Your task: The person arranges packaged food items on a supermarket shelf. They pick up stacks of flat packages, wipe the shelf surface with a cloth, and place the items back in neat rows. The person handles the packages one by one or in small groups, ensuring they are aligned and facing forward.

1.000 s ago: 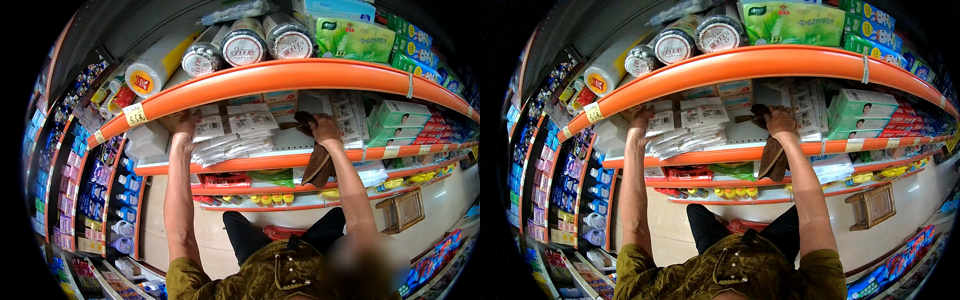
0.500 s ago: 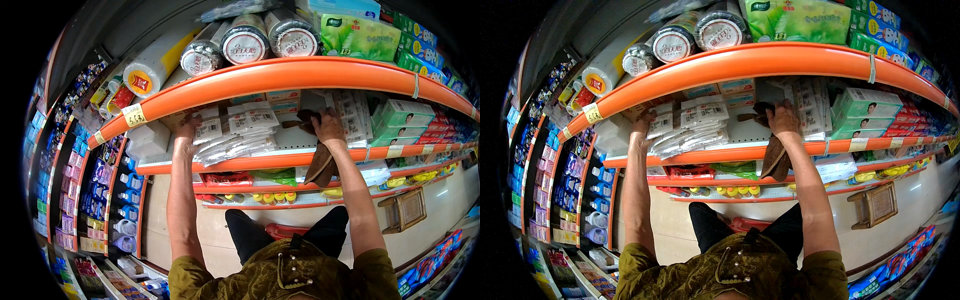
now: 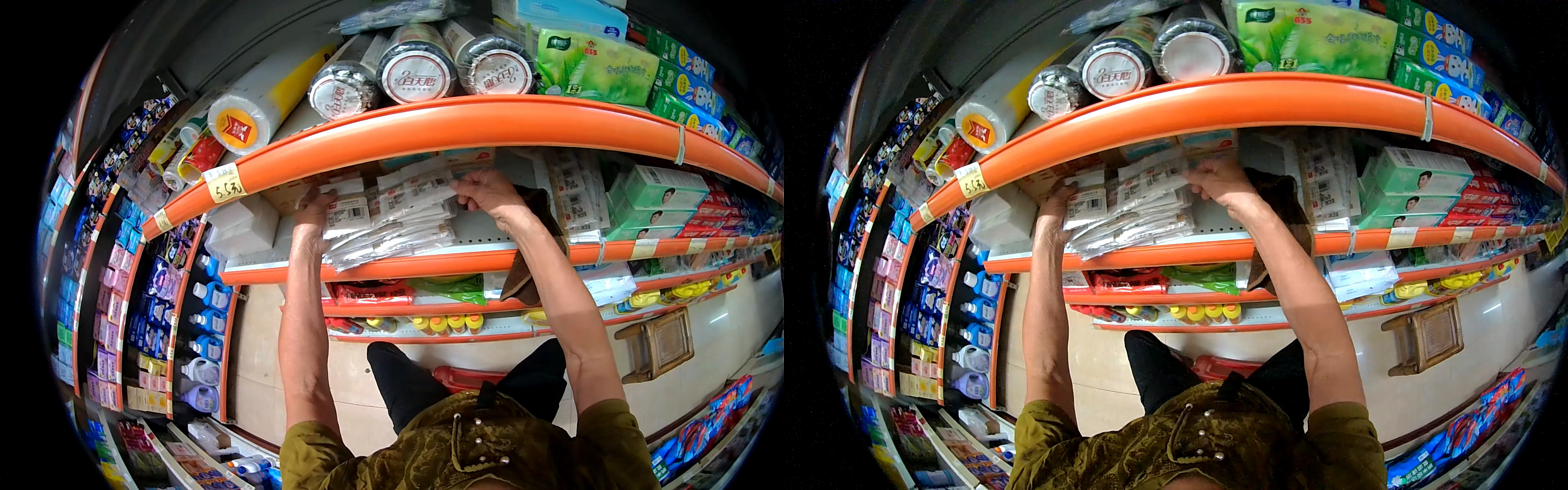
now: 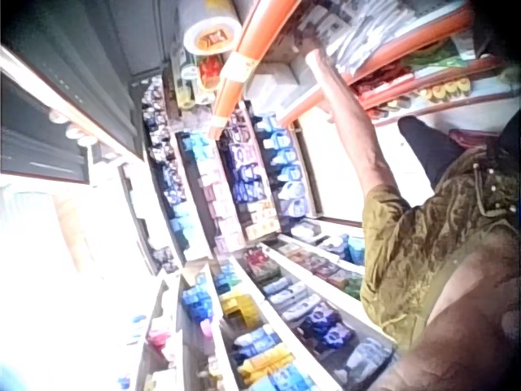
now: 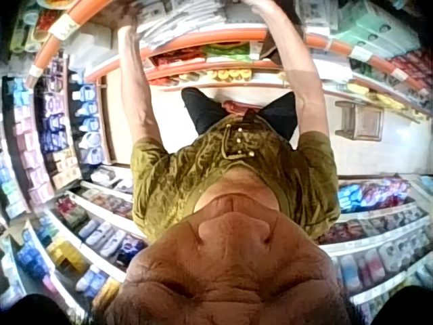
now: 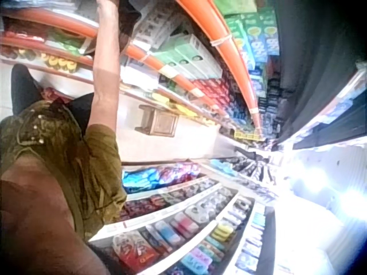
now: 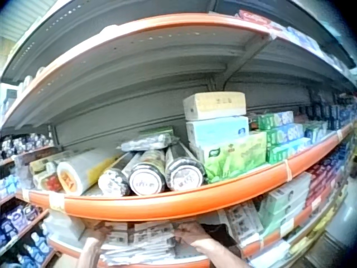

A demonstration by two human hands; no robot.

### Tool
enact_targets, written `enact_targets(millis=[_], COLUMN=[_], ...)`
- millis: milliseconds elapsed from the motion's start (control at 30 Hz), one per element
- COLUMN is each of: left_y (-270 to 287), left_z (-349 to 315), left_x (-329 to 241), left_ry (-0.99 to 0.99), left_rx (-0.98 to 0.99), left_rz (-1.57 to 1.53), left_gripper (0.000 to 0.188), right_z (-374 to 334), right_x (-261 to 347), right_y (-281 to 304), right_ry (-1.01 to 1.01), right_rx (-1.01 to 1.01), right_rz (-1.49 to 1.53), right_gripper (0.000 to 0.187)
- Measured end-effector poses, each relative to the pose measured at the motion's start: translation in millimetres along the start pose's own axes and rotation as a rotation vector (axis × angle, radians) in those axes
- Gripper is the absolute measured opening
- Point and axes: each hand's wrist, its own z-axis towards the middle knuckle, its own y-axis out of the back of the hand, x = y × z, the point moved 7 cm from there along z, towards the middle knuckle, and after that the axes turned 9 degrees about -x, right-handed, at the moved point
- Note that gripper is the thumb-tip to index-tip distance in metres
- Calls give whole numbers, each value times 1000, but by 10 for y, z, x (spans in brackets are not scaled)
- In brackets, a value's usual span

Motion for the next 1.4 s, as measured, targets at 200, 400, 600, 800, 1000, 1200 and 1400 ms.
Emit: enact_targets(millis=[200, 400, 600, 800, 1000, 1200, 1400], left_y=[-128, -70, 43, 230, 457, -314, -1096], left_z=[-151, -203, -198, -15, 61, -741, -1636], left_x=[-150, -428, -398, -291, -245, -836, -870], left_ry=[65, -102, -144, -219, -308, -982, -1146], left_rx=[22, 18, -23, -120, -55, -131, 88], left_rz=[11, 75, 393, 741, 733, 795, 889], left_gripper=[57, 42, 36, 39, 35, 26, 24], right_z=[-171, -160, -86, -112, -173, -305, -186], right_x=[453, 246, -24, -76, -29, -114, -476], right_y=[-80, -157, -216, -99, 926, 1687, 1866], right_ry=[85, 55, 45, 118, 293, 87, -116], right_rx=[-25, 3, 26, 35, -366, -551, -539], right_rz=[244, 174, -46, -306, -790, -1544, -1469], right_gripper=[16, 16, 21, 34, 24, 31, 40])
